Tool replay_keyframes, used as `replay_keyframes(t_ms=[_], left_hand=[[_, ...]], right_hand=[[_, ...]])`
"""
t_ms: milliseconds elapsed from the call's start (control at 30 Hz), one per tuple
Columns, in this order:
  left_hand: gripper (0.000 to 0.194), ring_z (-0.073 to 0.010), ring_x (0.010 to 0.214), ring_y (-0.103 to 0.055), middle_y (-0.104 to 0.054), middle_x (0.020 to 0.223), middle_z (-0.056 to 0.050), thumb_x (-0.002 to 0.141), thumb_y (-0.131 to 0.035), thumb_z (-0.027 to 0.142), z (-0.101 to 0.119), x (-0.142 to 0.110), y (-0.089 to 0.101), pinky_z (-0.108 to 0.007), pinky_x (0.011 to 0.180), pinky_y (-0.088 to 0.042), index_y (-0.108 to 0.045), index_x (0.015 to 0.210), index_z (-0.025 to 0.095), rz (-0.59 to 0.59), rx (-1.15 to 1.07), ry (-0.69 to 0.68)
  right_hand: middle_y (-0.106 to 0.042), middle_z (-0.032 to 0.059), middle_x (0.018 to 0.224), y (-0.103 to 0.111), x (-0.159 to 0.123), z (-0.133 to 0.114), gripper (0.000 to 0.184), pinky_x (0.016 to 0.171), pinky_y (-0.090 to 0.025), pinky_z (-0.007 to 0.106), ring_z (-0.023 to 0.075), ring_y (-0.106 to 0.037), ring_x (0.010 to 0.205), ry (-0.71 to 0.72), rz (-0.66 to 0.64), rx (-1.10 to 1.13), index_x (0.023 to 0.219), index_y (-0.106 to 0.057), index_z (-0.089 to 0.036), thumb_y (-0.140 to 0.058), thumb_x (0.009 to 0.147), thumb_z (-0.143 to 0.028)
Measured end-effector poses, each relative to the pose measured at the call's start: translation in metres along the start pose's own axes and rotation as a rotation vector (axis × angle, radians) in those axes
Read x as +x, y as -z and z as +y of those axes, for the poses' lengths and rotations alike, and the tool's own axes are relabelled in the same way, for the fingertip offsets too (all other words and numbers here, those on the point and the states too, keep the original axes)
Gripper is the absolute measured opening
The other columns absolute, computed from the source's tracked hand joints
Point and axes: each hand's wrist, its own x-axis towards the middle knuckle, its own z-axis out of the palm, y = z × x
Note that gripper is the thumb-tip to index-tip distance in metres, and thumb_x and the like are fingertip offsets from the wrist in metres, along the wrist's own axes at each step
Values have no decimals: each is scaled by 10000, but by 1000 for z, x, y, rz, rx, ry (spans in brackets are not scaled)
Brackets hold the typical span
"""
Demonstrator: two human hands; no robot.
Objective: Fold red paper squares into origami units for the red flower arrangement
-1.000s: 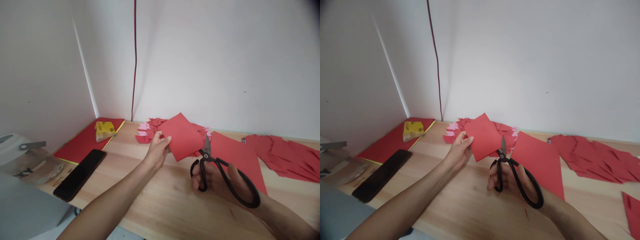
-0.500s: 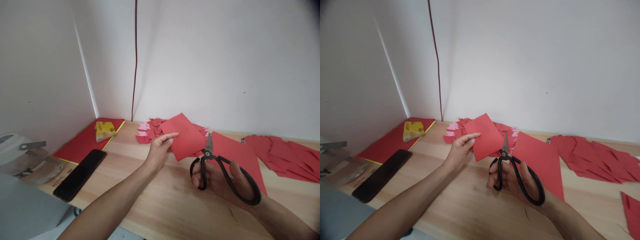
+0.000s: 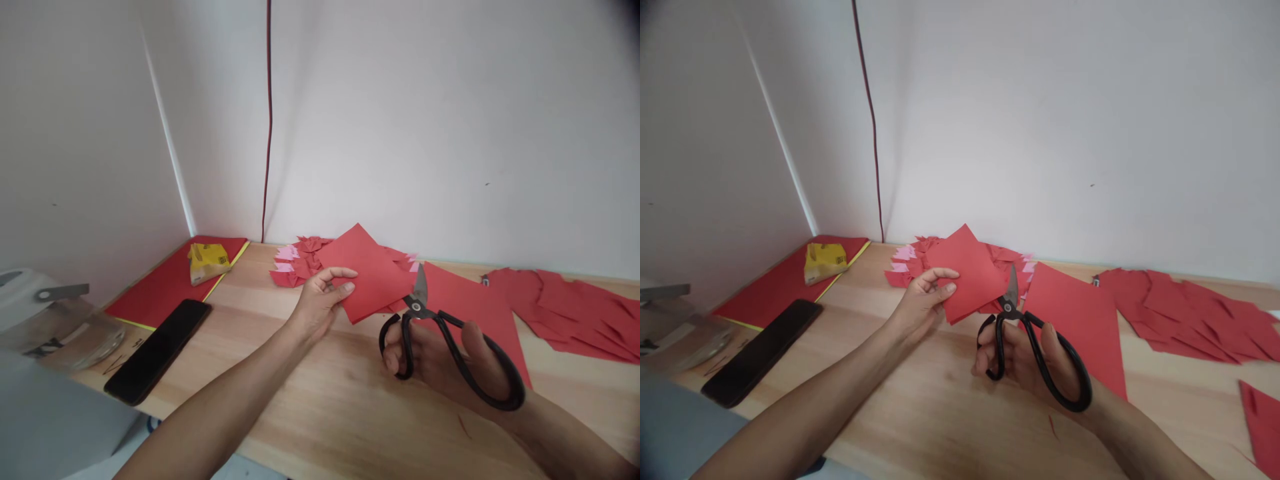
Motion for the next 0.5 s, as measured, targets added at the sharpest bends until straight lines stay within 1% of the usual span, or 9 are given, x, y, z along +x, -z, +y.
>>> replay_keyframes(t_ms=[67, 167, 300, 400, 500], left_hand=[[312, -119, 754, -651, -714, 825, -51, 599, -849, 182, 0, 1, 1, -249, 768, -498, -711, 875, 135, -3, -29, 16], [322, -123, 756, -659, -728, 845, -62, 605, -844, 167, 1, 1, 3, -261, 778, -504, -728, 903, 136, -6, -38, 40], [327, -125, 767, -663, -736, 856, -74, 624, -837, 175, 3, 1, 5, -258, 787, -498, -742, 934, 137, -27, 4, 43], [325, -116, 759, -654, -735, 845, -69, 646, -827, 189, 4, 2, 6, -245, 778, -482, -747, 958, 143, -62, 61, 38], [319, -110, 761, -644, -731, 859, -63, 659, -820, 200, 3, 2, 7, -242, 776, -467, -750, 966, 152, -84, 108, 22]], right_hand=[[-589, 79, 865, -2, 0, -3, 797, 714, -373, 306, 199, -503, 766, -3, 0, -21, 989, -639, -188, -316, 734, -872], [-560, 73, 856, -3, 0, -6, 822, 705, -366, 307, 194, -478, 753, 20, -1, -60, 964, -647, -184, -273, 736, -880], [-545, 58, 798, 0, 0, -4, 834, 704, -373, 325, 203, -488, 737, 50, -13, -80, 1031, -629, -196, -208, 764, -864], [-526, 50, 766, 4, -4, -1, 830, 716, -381, 354, 210, -497, 719, 25, -36, -65, 1077, -601, -201, -140, 800, -833], [-497, 38, 745, 4, -8, 1, 815, 710, -377, 359, 199, -482, 688, 14, -15, -100, 1063, -596, -197, -113, 823, -808]])
